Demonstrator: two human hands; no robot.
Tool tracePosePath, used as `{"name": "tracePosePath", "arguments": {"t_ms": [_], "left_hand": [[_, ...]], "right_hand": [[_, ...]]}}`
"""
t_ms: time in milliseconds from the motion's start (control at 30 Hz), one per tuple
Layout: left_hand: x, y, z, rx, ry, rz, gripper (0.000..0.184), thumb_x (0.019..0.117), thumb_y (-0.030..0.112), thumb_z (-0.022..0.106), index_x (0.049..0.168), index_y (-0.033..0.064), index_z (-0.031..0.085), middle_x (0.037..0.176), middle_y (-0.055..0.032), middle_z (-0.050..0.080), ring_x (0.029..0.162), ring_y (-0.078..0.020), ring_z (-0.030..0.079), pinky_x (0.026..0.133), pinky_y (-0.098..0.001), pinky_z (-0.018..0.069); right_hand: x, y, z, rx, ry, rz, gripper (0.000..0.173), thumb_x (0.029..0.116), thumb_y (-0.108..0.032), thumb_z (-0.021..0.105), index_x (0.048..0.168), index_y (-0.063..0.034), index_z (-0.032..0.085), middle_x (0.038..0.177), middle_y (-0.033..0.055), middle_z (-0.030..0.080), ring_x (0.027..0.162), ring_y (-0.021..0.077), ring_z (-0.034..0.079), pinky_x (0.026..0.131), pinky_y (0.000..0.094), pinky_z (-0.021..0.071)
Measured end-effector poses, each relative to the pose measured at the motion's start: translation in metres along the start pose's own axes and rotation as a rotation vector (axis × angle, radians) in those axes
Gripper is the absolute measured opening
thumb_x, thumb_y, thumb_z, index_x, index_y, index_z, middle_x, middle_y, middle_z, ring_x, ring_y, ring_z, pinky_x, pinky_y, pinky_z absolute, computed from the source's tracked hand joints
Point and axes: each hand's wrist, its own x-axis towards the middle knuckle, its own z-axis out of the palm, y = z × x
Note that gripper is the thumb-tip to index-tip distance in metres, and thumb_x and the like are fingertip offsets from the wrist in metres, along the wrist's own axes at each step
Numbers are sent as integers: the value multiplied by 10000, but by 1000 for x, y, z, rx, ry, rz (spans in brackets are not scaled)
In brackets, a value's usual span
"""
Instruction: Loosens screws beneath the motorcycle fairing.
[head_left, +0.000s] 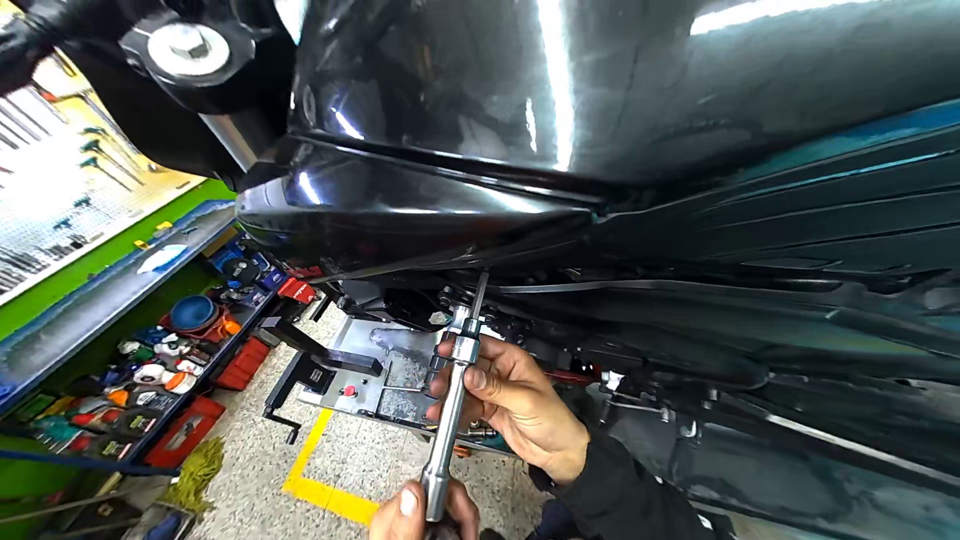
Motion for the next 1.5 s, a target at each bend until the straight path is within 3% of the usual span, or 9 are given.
{"name": "tracePosePath", "arguments": {"t_ms": [100,233,433,667,900,1133,1267,1400,1500], "left_hand": [[0,6,0,491,115,225,555,1040,500,536,1289,3,536,795,-17,682,551,-43,565,435,-201,451],[2,5,6,803,336,370,383,1048,394,571,1094,19,635,727,24,630,516,-21,535,432,-189,464],[8,8,1,153,186,115,595,1092,543,317,849,96,626,712,-40,668,472,-51,549,391,-185,429],[4,2,3,332,131,192,484,1052,519,493,1191,60,562,793,-16,672,542,-58,560,428,-201,439],[6,2,3,812,405,355,471,1077,494,430,962,64,585,710,24,644,503,-11,541,420,-181,439],[6,1,-2,0,130,71,548,1080,523,405,813,87,604,707,-73,668,479,-81,574,395,-200,443],[5,4,-5,-208,16,-63,670,1030,642,401,785,62,633,692,-95,663,484,-100,596,400,-212,456],[-1,11,0,428,132,154,478,1069,488,469,1186,34,562,791,-35,680,545,-69,580,418,-206,451],[-1,10,4,743,278,315,418,1046,431,564,1134,26,615,773,3,666,546,-43,570,439,-199,468]], "right_hand": [[5,3,7,-50,179,-33,258,910,-15,741,1139,-50,628,950,198,754,815,269,773,731,379,653],[10,7,18,-100,317,-41,363,808,23,816,1085,-63,597,844,134,711,688,183,719,643,321,627],[7,-8,3,-123,-53,16,391,1064,-192,550,1433,-66,521,1221,202,685,1050,284,718,921,439,604],[11,-3,11,-177,142,-78,304,889,22,744,1180,-5,660,937,193,746,789,221,757,662,328,642],[16,3,21,-273,324,-114,351,796,-1,843,1023,-65,584,744,116,666,549,132,647,496,253,571],[5,10,-4,-122,-211,78,439,1030,-91,593,1458,-71,499,1235,209,696,1120,328,706,996,473,576],[2,17,-4,-95,-142,11,260,962,-29,684,1218,-20,641,1082,200,748,991,297,757,867,419,636],[-2,18,7,-145,20,-48,276,890,-48,778,1138,-35,657,958,164,758,825,221,767,716,343,649],[0,22,19,-161,169,-63,310,812,-38,845,1071,-36,674,845,137,729,665,139,704,590,269,606]]}}
